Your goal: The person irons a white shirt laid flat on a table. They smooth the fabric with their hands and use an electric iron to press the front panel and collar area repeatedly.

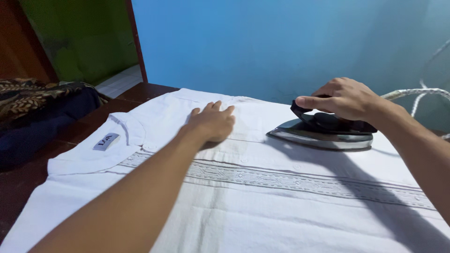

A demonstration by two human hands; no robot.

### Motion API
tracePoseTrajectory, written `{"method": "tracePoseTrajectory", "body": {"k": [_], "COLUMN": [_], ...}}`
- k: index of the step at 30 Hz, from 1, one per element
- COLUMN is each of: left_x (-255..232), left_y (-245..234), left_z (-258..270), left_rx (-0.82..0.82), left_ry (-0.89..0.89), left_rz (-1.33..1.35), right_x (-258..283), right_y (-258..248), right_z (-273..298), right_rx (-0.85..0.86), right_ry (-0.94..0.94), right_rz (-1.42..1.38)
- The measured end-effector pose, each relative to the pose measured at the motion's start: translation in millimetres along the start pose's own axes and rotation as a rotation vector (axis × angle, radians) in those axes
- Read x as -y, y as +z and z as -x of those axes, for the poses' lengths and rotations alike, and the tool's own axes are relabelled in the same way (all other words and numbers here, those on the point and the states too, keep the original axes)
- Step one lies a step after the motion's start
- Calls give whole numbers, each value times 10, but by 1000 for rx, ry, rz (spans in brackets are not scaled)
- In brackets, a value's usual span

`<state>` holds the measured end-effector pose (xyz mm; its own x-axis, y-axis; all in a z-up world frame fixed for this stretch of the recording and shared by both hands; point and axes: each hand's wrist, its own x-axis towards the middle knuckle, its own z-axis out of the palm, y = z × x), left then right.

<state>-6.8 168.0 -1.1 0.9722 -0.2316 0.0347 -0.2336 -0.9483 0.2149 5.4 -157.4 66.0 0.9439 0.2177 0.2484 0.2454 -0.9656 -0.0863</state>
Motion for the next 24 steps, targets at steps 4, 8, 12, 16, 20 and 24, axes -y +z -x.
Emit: {"method": "tracePoseTrajectory", "body": {"k": [4, 8, 12, 16, 20, 24], "left_x": [234, 360, 412, 413, 479, 552], "left_y": [-61, -167, -179, -185, -171, -125], "left_z": [15, 182, 373, 439, 402, 283], "left_rx": [50, 74, 30, -11, -29, -63], "left_ry": [-15, -53, -43, -50, -46, -3], "left_rz": [-41, -59, -66, -33, -9, 18], "right_x": [68, 194, 177, 162, 339, 780], "right_y": [19, -16, 29, 11, -84, -57], "right_z": [34, -35, -25, -60, -147, -165], "right_rx": [7, 14, -1, -4, 61, 60], "right_ry": [149, 310, 350, 287, 184, 113], "right_rz": [113, 233, 257, 158, -6, -44]}}
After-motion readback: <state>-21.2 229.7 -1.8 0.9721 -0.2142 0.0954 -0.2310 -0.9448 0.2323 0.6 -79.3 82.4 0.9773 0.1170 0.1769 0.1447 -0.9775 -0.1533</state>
